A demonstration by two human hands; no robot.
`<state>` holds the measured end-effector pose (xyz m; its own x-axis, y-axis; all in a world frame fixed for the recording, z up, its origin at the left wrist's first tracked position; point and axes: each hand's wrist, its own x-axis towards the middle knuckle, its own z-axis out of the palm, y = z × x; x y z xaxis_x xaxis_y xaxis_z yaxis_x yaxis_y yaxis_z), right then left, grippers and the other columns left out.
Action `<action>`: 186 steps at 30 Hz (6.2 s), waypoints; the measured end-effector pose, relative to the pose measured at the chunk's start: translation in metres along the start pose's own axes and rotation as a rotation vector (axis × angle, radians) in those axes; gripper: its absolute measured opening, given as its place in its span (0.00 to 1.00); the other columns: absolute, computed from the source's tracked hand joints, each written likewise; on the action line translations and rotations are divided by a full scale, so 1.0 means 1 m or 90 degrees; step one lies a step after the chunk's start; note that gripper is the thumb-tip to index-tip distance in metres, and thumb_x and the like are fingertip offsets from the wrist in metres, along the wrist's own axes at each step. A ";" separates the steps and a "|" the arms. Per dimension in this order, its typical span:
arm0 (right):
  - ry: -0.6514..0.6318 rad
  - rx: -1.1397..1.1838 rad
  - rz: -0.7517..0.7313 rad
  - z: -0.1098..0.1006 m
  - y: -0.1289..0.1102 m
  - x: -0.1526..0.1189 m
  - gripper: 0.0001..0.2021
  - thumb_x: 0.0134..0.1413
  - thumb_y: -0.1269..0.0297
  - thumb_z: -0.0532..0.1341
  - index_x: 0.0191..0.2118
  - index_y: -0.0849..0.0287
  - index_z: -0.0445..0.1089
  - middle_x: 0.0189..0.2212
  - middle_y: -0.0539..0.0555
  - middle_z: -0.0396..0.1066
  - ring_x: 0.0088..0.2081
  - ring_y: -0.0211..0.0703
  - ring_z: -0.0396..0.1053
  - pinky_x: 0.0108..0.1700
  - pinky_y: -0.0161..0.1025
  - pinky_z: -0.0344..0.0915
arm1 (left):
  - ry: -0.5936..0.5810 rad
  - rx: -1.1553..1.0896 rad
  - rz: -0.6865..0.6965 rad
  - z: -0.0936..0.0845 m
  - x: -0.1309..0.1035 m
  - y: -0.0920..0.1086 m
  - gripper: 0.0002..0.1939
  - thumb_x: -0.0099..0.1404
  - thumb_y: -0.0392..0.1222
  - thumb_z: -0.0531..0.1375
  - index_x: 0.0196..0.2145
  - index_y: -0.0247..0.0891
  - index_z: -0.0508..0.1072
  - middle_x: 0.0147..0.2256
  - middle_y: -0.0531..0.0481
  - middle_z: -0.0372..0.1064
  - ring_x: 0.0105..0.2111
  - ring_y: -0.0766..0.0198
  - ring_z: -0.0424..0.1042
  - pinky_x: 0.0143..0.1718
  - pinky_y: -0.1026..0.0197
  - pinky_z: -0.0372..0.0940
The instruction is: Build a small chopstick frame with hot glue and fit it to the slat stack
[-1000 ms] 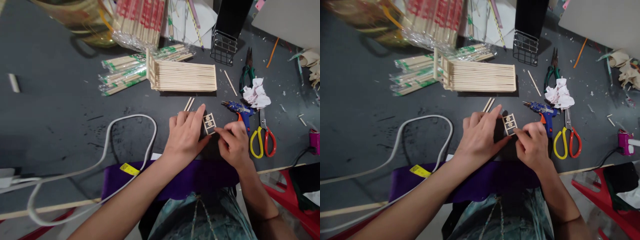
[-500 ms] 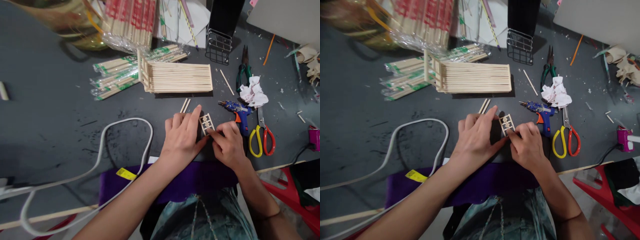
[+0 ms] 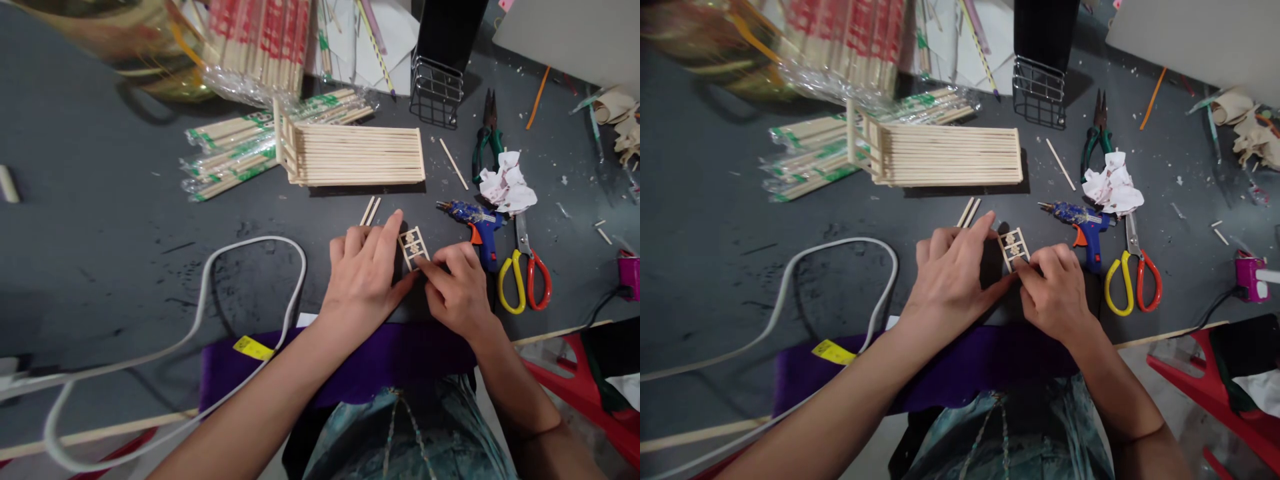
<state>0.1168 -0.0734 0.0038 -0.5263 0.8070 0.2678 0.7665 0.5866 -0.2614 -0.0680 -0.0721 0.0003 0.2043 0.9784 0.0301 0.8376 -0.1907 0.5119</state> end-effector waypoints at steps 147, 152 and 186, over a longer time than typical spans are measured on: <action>0.081 0.064 0.036 0.004 0.003 -0.001 0.11 0.58 0.73 0.57 0.40 0.58 0.78 0.35 0.56 0.67 0.39 0.48 0.61 0.42 0.46 0.65 | 0.094 -0.089 0.076 -0.003 0.006 -0.011 0.11 0.69 0.39 0.58 0.49 0.40 0.71 0.45 0.44 0.74 0.47 0.52 0.70 0.49 0.49 0.62; 0.015 0.043 0.019 0.002 -0.002 0.002 0.12 0.58 0.72 0.58 0.42 0.57 0.78 0.35 0.56 0.66 0.39 0.49 0.59 0.42 0.46 0.61 | 0.076 -0.090 0.080 0.000 0.003 -0.011 0.20 0.69 0.40 0.57 0.57 0.38 0.66 0.52 0.42 0.73 0.50 0.50 0.69 0.51 0.48 0.61; -0.018 0.048 0.022 0.004 -0.003 0.001 0.13 0.64 0.71 0.55 0.44 0.57 0.78 0.35 0.56 0.67 0.40 0.49 0.58 0.41 0.46 0.61 | 0.012 -0.023 0.043 -0.004 -0.001 -0.004 0.25 0.67 0.44 0.60 0.60 0.42 0.67 0.52 0.41 0.74 0.51 0.45 0.67 0.50 0.46 0.60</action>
<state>0.1125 -0.0736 0.0014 -0.5114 0.8277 0.2309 0.7551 0.5611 -0.3391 -0.0735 -0.0719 0.0016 0.2496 0.9649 0.0814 0.8035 -0.2533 0.5387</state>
